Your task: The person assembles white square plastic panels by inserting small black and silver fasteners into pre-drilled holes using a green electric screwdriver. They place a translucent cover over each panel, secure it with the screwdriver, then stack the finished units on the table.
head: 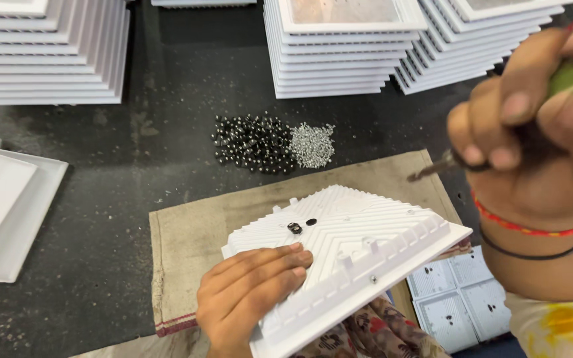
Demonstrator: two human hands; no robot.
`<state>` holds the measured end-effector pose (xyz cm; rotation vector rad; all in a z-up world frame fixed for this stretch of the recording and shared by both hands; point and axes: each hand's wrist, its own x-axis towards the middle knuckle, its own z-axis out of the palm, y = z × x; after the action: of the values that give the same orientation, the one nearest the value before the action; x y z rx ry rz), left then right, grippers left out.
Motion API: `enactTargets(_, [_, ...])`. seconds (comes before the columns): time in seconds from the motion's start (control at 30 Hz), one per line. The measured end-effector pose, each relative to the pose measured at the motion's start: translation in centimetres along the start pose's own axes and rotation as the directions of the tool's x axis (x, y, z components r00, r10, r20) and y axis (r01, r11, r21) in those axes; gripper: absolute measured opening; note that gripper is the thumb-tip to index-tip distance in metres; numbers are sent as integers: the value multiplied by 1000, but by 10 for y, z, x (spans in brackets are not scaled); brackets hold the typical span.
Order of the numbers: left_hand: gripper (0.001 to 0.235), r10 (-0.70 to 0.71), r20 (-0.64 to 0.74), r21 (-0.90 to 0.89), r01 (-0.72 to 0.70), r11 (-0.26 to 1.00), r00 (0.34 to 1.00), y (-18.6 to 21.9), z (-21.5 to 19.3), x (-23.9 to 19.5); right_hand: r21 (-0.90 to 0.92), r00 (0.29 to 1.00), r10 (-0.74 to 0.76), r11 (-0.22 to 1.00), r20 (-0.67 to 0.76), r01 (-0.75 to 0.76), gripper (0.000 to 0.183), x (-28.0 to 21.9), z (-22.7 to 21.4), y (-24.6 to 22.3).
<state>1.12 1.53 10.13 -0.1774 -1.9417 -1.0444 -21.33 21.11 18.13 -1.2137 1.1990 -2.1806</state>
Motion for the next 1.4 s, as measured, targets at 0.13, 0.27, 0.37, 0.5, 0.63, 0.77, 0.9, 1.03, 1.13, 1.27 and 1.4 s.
enactTargets(0.13, [13,51,16,37,-51,998,999,-3,2,-11,-105,989,-76,993,-127,63,39,-18,-20,23])
enactTargets(0.27, [18,-60,10,-64,60,996,998,-17,-1,-42,-291,928,-202,950,-312,109,44,-65,-47,53])
enactTargets(0.37, [42,-301,-410,-406,123,906,861,-32,19,-71,-414,830,-298,906,-471,91,47,-122,-40,90])
enactTargets(0.5, [61,-807,-407,-841,169,514,428,-56,40,-101,-146,700,431,785,-569,-602,62,-191,8,145])
enactTargets(0.63, [79,-974,-54,-995,71,71,218,-62,58,-113,-219,880,374,870,-292,-442,46,-195,15,139])
enactTargets(0.77, [80,-930,-194,-849,422,318,312,-52,39,-94,-544,959,228,790,-166,-282,42,-140,-8,71])
enactTargets(0.9, [85,-323,-334,24,351,936,885,-27,-1,-65,-928,947,227,345,227,140,66,-80,-5,11])
enactTargets(1.03, [61,-85,132,-18,88,996,988,-29,-3,-26,-919,822,413,189,394,346,59,-47,29,18])
enactTargets(1.13, [40,-81,170,-117,101,988,982,-29,10,-12,-908,792,445,172,417,382,59,-38,41,21])
enactTargets(1.27, [41,-165,126,-147,183,972,978,-29,12,-14,-913,810,423,234,406,335,60,-40,36,21])
enactTargets(1.4, [39,-143,121,-127,158,979,982,-32,9,-15,-850,814,335,413,474,326,56,-44,9,15])
